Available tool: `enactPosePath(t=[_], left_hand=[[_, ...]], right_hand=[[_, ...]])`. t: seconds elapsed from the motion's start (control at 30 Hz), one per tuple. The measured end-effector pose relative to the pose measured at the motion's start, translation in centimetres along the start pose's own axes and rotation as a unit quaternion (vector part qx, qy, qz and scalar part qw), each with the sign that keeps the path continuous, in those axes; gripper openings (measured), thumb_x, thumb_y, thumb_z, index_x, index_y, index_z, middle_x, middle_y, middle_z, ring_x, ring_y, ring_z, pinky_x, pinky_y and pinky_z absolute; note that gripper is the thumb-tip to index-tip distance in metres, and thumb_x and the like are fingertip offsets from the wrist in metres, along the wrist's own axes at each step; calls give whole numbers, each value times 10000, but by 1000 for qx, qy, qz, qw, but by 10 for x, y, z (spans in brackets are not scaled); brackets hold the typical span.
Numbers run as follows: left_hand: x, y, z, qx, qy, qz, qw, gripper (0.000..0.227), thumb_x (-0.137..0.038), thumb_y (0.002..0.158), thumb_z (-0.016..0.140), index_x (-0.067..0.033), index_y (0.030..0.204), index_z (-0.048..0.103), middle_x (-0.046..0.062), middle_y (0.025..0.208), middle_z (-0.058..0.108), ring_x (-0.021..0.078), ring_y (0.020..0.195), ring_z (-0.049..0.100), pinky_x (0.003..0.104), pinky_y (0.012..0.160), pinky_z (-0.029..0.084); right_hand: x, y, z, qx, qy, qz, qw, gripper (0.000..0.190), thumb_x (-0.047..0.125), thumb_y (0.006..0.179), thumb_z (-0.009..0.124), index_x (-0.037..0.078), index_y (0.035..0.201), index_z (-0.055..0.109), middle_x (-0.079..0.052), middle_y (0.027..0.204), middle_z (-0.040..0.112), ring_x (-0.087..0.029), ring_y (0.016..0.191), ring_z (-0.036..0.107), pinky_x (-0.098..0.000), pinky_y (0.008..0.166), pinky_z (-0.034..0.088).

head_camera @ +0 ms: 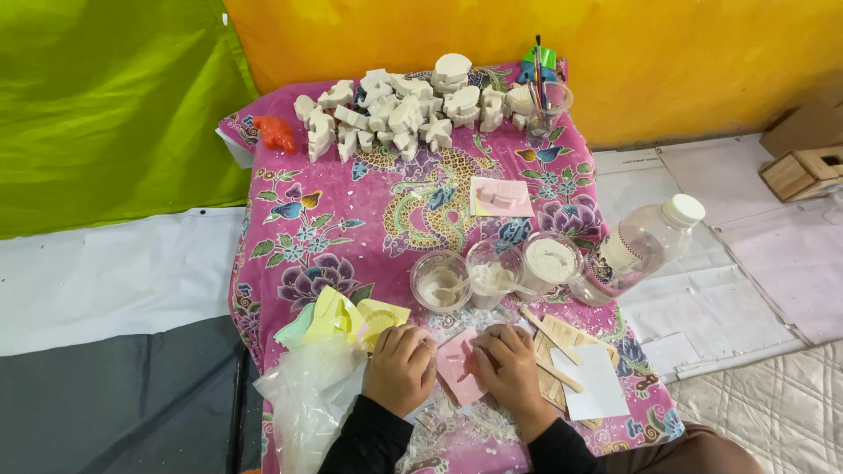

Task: Preparing and assembling small craft figurines using molds and liquid mixtures

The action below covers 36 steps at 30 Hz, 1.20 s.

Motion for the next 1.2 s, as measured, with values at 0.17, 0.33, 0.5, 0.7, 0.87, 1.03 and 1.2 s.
enactPosePath(t=[0.17, 0.33, 0.5, 0.7, 0.87, 1.03, 1.2], left_hand=[[0, 0, 0, -2, -2, 0, 1000, 93, -116, 916, 606, -57, 917, 679, 121, 1023, 670, 313, 935, 613, 451, 869, 509], [0, 1, 0, -3, 0, 7, 1000, 89, -110, 918, 614, -51, 917, 680, 125, 1016, 672, 309, 925, 610, 441, 854, 513], [1, -3, 3, -3, 8, 0, 1000, 94, -131, 917, 601, -68, 921, 669, 117, 1027, 664, 314, 942, 606, 448, 874, 507], [1, -2, 1, -4, 6, 0, 1000, 94, -127, 916, 608, -61, 923, 674, 116, 1023, 668, 310, 937, 610, 445, 875, 509], [0, 0, -1, -11, 3, 2, 1000, 104, -122, 932, 600, -54, 914, 676, 121, 1013, 670, 312, 920, 610, 444, 862, 511], [-1, 1, -2, -4, 3, 5, 1000, 94, -117, 923, 617, -49, 918, 681, 123, 1018, 671, 309, 925, 610, 441, 853, 511], [-1, -1, 1, -8, -3, 4, 1000, 104, -123, 922, 612, -49, 920, 685, 121, 1036, 679, 313, 942, 614, 449, 867, 509]], right_hand=[[0, -1, 0, 3, 5, 1, 1000, 81, 145, 888, 703, 135, 961, 735, -5, 1001, 672, -187, 968, 650, -416, 976, 398], [-3, -2, 2, 0, 4, -4, 1000, 97, 135, 884, 702, 122, 975, 734, -20, 1006, 678, -196, 979, 647, -412, 978, 400], [4, 2, -2, -2, -2, -1, 1000, 138, 126, 875, 682, 129, 1011, 703, -14, 1023, 699, -197, 989, 660, -397, 959, 398], [-1, -1, 0, -2, 11, 6, 1000, 203, 107, 855, 691, 111, 1056, 719, -21, 1044, 705, -208, 1030, 662, -400, 970, 404], [3, 1, -1, -9, 14, 2, 1000, 138, 95, 863, 700, 111, 998, 716, -21, 1013, 687, -202, 995, 655, -403, 961, 415], [-2, -2, 2, -6, 31, 1, 999, 106, 78, 868, 695, 103, 966, 726, -25, 993, 677, -206, 960, 648, -421, 952, 450], [-1, -1, 2, -17, 20, -21, 999, 71, 92, 880, 699, 100, 945, 727, -33, 962, 683, -209, 933, 656, -416, 963, 445]])
Point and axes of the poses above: each hand's wrist, its own y-axis towards the middle knuckle, its own z-axis out of the palm, x = y × z, the point moved 3 cm from there along y, towards the middle knuckle
